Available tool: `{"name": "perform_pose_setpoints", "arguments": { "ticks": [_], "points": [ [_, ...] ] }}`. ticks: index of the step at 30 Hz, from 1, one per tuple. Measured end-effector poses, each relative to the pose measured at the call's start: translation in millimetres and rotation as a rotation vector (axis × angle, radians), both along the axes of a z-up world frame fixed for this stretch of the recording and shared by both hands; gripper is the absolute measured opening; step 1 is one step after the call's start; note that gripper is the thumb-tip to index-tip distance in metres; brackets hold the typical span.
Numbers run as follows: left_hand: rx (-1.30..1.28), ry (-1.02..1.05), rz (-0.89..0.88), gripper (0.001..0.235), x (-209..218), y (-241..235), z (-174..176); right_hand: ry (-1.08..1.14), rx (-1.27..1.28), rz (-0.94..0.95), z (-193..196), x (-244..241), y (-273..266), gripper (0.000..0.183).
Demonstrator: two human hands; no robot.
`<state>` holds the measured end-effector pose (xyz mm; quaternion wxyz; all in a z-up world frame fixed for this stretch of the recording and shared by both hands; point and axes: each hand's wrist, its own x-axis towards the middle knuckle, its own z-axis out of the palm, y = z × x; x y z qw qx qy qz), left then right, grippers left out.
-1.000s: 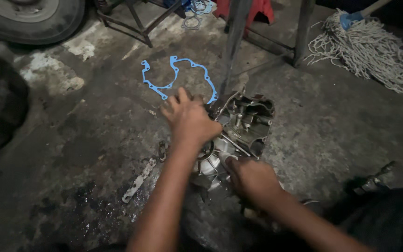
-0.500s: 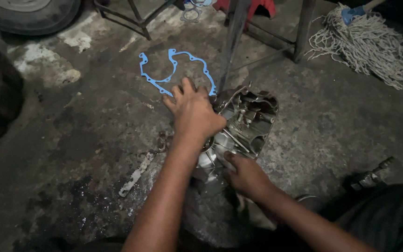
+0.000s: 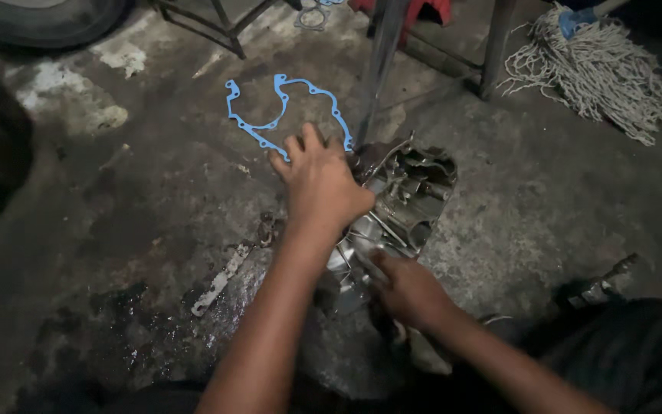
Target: The person sits on the floor of a workshop and wipes a metallic engine casing with a rag. They hold the casing with one hand and scrub the surface with the other, focusing on removing grease and grime from the metal.
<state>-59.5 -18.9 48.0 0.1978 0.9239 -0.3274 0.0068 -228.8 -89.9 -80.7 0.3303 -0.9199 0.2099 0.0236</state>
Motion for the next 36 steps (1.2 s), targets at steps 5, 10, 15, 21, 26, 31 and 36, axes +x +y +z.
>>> {"name": "perform_pose_setpoints", "arguments": {
  "ticks": [5, 10, 15, 21, 26, 31, 36],
  "points": [
    [-0.085, -0.063, -0.043, 0.075, 2, -4, -2, 0.066, -0.021, 0.020, 9, -3, -3, 0.050],
    [-0.061, -0.062, -0.041, 0.076, -2, -6, 0, 0.129, -0.081, 0.009, 15, -11, 3, 0.052],
    [-0.091, -0.073, -0.070, 0.065, -2, -10, -3, 0.052, -0.057, -0.088, 16, 6, 3, 0.049],
    [-0.068, -0.091, -0.073, 0.066, -2, -9, -2, -0.122, 0.011, 0.049, 0, -7, -8, 0.042],
    [-0.117, -0.102, -0.082, 0.073, -4, -8, -1, 0.112, -0.083, -0.001, 20, 7, -3, 0.045],
    [-0.097, -0.083, -0.074, 0.072, -7, -7, 3, 0.314, -0.220, 0.012, 30, -3, 7, 0.038],
    [-0.118, -0.109, -0.069, 0.067, -6, -6, 2, -0.001, -0.004, -0.066, -16, 4, 14, 0.032]
  ]
}}
